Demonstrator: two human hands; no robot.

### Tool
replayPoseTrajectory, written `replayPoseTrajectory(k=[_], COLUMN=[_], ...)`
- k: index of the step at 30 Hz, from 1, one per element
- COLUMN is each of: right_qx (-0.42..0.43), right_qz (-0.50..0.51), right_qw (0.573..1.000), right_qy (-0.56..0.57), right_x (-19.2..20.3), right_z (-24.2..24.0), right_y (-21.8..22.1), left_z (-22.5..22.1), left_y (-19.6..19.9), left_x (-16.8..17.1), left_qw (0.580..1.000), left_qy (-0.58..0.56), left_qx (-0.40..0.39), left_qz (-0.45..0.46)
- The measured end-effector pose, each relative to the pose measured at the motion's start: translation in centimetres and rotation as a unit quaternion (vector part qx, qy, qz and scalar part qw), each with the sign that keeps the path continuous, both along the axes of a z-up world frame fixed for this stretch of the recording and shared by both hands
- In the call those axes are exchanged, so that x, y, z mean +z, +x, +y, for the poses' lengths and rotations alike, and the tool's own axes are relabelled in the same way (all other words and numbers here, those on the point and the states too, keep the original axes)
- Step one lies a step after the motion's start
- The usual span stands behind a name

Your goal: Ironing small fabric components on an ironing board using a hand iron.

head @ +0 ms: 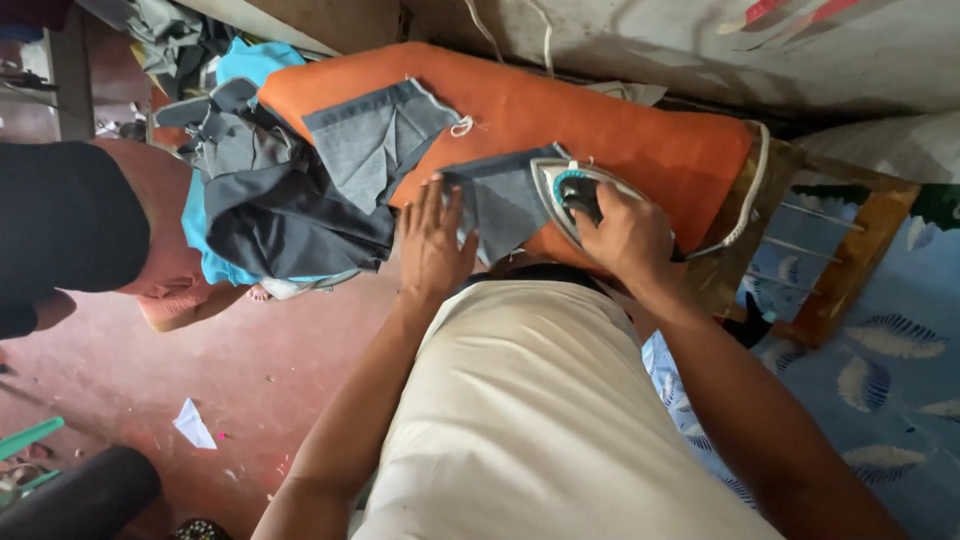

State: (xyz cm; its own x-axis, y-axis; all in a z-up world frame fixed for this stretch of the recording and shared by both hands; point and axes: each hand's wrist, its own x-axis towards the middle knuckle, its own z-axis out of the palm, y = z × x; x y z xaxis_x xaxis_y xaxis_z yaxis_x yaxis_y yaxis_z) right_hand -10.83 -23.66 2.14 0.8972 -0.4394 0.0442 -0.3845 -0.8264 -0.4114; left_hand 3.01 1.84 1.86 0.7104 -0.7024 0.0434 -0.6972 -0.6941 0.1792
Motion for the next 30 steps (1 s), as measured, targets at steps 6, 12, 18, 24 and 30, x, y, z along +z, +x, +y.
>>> replayPoseTrajectory(k=[6,12,18,24,30], right_qx=[-0.035,-0.041,-0.06,-0.079,-0.095], right_qz=[0.038,-0.035,-0.034,0.006,0.034], right_qw=[0.998,0.994,0.997,0.995,0.995], right_qy=[-0.026,-0.097,-0.035,-0.056,0.002], right_x=[-3.9,-0.5,-0.6,-0.4,0.6], right_z=[-0.2,0.7,0.0,1.0,1.4], right_y=[2.9,8.1,10.3,10.3,9.7], left_z=[1.2,1.6,-0.7,-0.7,0.8], left_y=[0.4,0.7,0.8,0.9,-0.4], left_x=[-1.0,-4.7,-1.5,-1.0,-4.1], left_qw=[0.991,0.899,0.788,0.791,0.755], left_qy=[-0.052,-0.132,-0.162,-0.155,-0.246], left_qx=[0.118,0.298,0.4,0.385,0.389], left_qz=[0.032,0.292,0.44,0.449,0.467])
